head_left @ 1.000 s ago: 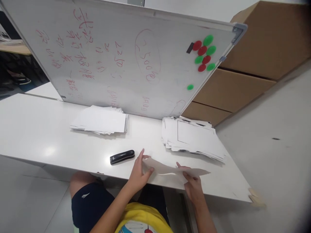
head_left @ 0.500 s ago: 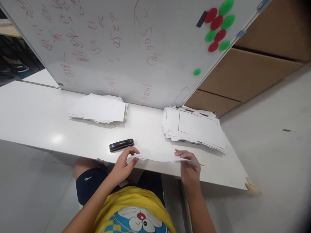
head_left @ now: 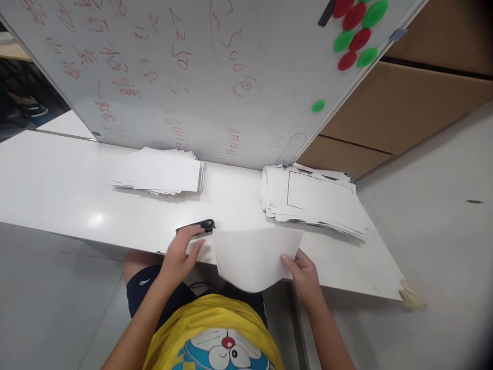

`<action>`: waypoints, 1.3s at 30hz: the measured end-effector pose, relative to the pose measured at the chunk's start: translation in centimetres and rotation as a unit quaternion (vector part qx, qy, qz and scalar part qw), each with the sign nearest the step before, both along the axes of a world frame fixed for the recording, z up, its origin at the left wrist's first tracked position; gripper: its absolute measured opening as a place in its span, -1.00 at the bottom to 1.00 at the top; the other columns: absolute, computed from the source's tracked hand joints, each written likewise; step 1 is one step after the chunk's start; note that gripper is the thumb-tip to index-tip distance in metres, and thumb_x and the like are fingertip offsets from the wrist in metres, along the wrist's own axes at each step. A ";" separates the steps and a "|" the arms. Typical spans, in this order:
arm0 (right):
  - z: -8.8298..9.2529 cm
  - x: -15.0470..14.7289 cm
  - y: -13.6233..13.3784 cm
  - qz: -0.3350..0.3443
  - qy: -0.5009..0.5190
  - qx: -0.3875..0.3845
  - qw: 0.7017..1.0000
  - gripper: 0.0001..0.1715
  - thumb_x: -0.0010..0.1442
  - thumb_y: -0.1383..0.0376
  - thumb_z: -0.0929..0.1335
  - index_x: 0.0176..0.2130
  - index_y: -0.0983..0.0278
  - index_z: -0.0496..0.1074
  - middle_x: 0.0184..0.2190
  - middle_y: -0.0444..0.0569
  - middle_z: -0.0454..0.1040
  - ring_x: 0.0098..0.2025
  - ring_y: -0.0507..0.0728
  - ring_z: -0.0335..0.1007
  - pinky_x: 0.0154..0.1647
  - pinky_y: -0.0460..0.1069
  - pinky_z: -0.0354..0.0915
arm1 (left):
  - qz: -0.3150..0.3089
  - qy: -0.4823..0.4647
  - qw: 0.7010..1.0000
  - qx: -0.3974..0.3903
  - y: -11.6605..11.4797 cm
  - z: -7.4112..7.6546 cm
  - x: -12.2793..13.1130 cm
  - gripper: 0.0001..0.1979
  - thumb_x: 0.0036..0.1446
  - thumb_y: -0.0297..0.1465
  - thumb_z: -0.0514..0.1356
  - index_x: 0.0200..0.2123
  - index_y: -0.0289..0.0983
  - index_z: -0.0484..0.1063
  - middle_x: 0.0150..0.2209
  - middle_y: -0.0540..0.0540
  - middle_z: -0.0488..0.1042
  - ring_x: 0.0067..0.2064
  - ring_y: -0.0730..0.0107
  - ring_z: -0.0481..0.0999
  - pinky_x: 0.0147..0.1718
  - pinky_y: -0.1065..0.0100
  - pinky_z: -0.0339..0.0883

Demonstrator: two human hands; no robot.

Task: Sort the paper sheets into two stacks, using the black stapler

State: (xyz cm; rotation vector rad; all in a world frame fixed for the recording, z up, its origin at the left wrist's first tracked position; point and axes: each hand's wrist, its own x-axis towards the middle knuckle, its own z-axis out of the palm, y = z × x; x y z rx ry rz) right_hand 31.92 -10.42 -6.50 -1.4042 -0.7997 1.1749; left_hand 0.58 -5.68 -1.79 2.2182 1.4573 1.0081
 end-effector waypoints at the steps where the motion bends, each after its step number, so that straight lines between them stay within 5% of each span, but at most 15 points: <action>1: 0.2 0.1 0.4 -0.001 0.011 -0.011 1.000 -0.55 -0.03 0.08 0.49 -0.15 0.22 0.52 -0.18 0.02 0.60 -0.15 0.25 0.49 -0.11 0.10 0.36 | 0.006 0.058 0.998 0.027 0.9 -0.2 -0.4 -0.71 0.25 -0.34 0.05 0.02 -0.26 0.31 0.01 -0.19 0.44 0.09 0.13 0.37 0.04 0.12 0.27; 6: 0.3 -0.4 2.2 -0.029 0.042 -0.022 0.998 -0.50 -0.09 0.08 0.51 -0.16 0.24 0.51 -0.15 0.03 0.60 -0.10 0.26 0.49 -0.03 0.13 0.35 | -0.014 0.266 0.964 0.015 4.2 -2.0 -1.3 -0.73 0.21 -0.38 0.10 -0.03 -0.30 0.31 -0.13 -0.23 0.47 -0.10 0.07 0.45 -0.17 0.12 0.34; 16: 1.0 -0.5 2.0 0.037 -0.035 -0.084 0.995 -0.54 -0.09 0.08 0.49 -0.20 0.25 0.50 -0.18 0.04 0.60 -0.10 0.30 0.49 -0.02 0.14 0.35 | -0.055 0.276 0.953 0.108 3.7 -3.6 -1.9 -0.76 0.31 -0.34 -0.01 -0.04 -0.33 0.27 -0.24 -0.19 0.45 -0.27 0.20 0.45 -0.27 0.22 0.33; 22: 1.8 0.0 2.0 -0.023 0.024 -0.056 0.998 -0.46 -0.11 0.07 0.51 -0.14 0.24 0.47 -0.17 0.02 0.60 -0.15 0.29 0.51 -0.10 0.15 0.40 | -0.040 0.276 0.956 0.093 3.9 -3.4 -1.7 -0.76 0.30 -0.35 -0.01 -0.04 -0.32 0.29 -0.23 -0.20 0.46 -0.26 0.18 0.46 -0.27 0.20 0.34; 26: 1.8 -0.5 2.7 0.020 0.027 -0.052 0.998 -0.47 -0.11 0.07 0.50 -0.15 0.24 0.48 -0.19 0.03 0.61 -0.16 0.29 0.52 -0.08 0.17 0.38 | -0.041 0.276 0.955 0.098 3.8 -3.7 -1.7 -0.75 0.31 -0.35 -0.01 -0.02 -0.32 0.28 -0.20 -0.22 0.46 -0.23 0.16 0.47 -0.26 0.18 0.34; 34: 1.0 -0.7 3.5 0.074 -0.185 -0.040 0.979 -0.67 -0.04 0.15 0.40 -0.23 0.22 0.49 -0.17 0.03 0.58 -0.07 0.30 0.46 -0.01 0.18 0.30 | -0.024 0.239 0.964 0.111 3.5 -3.6 -1.9 -0.76 0.31 -0.33 -0.01 -0.04 -0.31 0.28 -0.20 -0.21 0.47 -0.22 0.18 0.48 -0.24 0.22 0.34; 39: 0.8 -0.1 3.0 0.089 -0.228 -0.048 0.968 -0.67 0.00 0.17 0.36 -0.20 0.21 0.48 -0.19 0.00 0.58 -0.11 0.28 0.46 -0.04 0.16 0.31 | -0.038 0.238 0.965 0.101 3.7 -3.6 -1.9 -0.76 0.30 -0.33 0.01 -0.04 -0.33 0.29 -0.21 -0.21 0.48 -0.23 0.19 0.47 -0.26 0.22 0.34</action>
